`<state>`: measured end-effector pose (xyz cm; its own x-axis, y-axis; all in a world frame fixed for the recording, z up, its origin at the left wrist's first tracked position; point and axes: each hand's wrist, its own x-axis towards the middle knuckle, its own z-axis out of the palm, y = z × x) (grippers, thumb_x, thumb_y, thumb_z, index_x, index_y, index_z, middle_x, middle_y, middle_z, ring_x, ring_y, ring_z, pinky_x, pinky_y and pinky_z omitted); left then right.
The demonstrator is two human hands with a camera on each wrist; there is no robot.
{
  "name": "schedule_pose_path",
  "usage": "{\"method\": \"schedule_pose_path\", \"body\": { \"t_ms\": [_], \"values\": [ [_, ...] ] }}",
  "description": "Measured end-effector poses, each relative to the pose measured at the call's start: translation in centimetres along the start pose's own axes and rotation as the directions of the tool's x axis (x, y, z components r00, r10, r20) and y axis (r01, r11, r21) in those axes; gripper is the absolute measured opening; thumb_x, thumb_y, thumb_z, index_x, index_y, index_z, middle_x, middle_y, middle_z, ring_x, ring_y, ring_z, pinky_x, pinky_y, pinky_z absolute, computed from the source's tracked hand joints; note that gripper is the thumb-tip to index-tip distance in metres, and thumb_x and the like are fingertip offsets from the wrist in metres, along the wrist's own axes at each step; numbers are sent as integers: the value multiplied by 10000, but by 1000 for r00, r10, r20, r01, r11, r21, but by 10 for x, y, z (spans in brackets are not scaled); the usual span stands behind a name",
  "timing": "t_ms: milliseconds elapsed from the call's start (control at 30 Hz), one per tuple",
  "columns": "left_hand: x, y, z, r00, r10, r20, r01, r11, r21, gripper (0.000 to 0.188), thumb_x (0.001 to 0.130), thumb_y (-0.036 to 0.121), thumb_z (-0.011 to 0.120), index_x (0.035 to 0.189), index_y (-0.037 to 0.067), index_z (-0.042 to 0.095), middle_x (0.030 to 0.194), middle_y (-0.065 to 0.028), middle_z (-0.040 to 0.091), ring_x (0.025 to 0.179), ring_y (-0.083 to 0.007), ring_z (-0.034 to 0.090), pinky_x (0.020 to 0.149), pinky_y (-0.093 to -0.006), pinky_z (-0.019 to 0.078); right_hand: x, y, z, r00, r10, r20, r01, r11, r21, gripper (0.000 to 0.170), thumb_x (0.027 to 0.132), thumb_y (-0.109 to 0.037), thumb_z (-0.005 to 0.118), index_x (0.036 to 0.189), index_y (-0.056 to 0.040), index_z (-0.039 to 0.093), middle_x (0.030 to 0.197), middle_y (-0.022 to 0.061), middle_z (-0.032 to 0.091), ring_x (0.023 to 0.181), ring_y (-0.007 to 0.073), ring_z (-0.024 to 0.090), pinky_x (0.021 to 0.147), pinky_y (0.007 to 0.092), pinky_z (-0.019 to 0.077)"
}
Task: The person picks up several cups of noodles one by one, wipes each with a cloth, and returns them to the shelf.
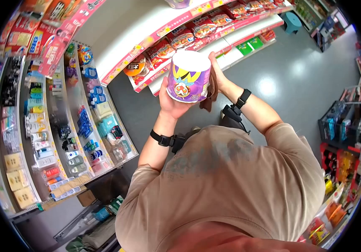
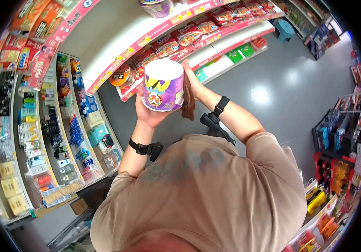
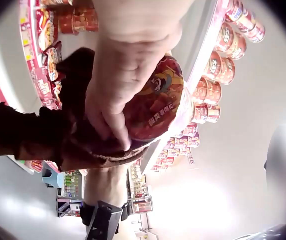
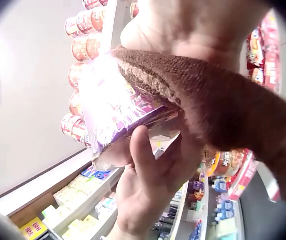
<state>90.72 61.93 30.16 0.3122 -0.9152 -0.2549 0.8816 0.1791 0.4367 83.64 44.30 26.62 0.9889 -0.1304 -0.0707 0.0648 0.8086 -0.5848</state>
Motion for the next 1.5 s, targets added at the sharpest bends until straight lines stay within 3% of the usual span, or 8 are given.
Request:
{"method": "schedule_pose_path", "body": {
  "t_ms": [267,400,467,633,900,1067,1200,1500],
  "values": [
    [28,-16,-14,972,-230,56,235,967,-100,913,909,769,375,1597,188,224,1596,-237,297,1347,-629,353,1023,-782,351,-17,12,-41,925,-136,-354,119,990,-70,603,1055,-514,439,1308,22,553,1263,205,634,1157,262,603,999,424,490],
    [63,-12,-10,956,-291,-30,289,955,-67,854,905,713,364,1563,171,316,1547,-235,378,1301,-570,449,955,-703,451,-44,-9,-81,859,-77,-506,162,979,127,575,1043,-517,464,1252,7,570,1126,208,678,985,308,662,819,439,553],
    [91,-4,-19,965,-110,-237,172,951,258,778,927,620,430,1528,133,354,1486,-218,458,1279,-472,513,967,-662,465,-78,-32,-105,913,49,-406,78,954,291,631,1037,-584,398,1250,-9,547,1100,196,658,977,337,665,824,467,550],
    [182,37,-93,803,544,-244,-5,416,909,750,822,231,806,1406,-44,424,1268,-184,603,1123,-253,612,983,-344,480,-166,-43,-179,820,8,-573,251,894,372,472,1034,-524,447,1126,-80,581,895,71,627,801,229,600,677,362,481],
    [292,58,-70,654,755,-32,494,-395,775,986,665,536,844,1417,1,495,1403,-285,522,1299,-412,505,1070,-496,407,-300,-3,-269,420,221,-880,241,908,343,517,898,-636,575,1025,-136,610,795,46,605,681,189,547,539,329,365],
    [346,79,-110,599,791,128,576,-536,617,1113,678,623,821,1527,73,357,1550,-284,352,1443,-478,278,1168,-582,231,-328,28,-281,322,224,-920,217,928,302,558,892,-618,605,1124,-111,580,924,52,646,781,196,600,600,351,436],
    [372,84,-110,531,812,240,598,-560,573,784,767,577,767,1304,25,621,1309,-219,635,1140,-426,620,973,-526,480,-317,40,-257,216,169,-962,286,931,228,567,931,-493,643,1315,-94,525,1200,88,642,1037,219,636,809,351,506],
    [421,152,-184,722,610,325,340,-723,602,686,781,490,789,1265,27,643,1272,-194,661,1099,-423,646,900,-517,518,-275,93,-243,150,120,-981,349,922,166,526,973,-426,614,1343,-65,516,1277,109,617,1175,238,602,1030,371,467]
  ]
}}
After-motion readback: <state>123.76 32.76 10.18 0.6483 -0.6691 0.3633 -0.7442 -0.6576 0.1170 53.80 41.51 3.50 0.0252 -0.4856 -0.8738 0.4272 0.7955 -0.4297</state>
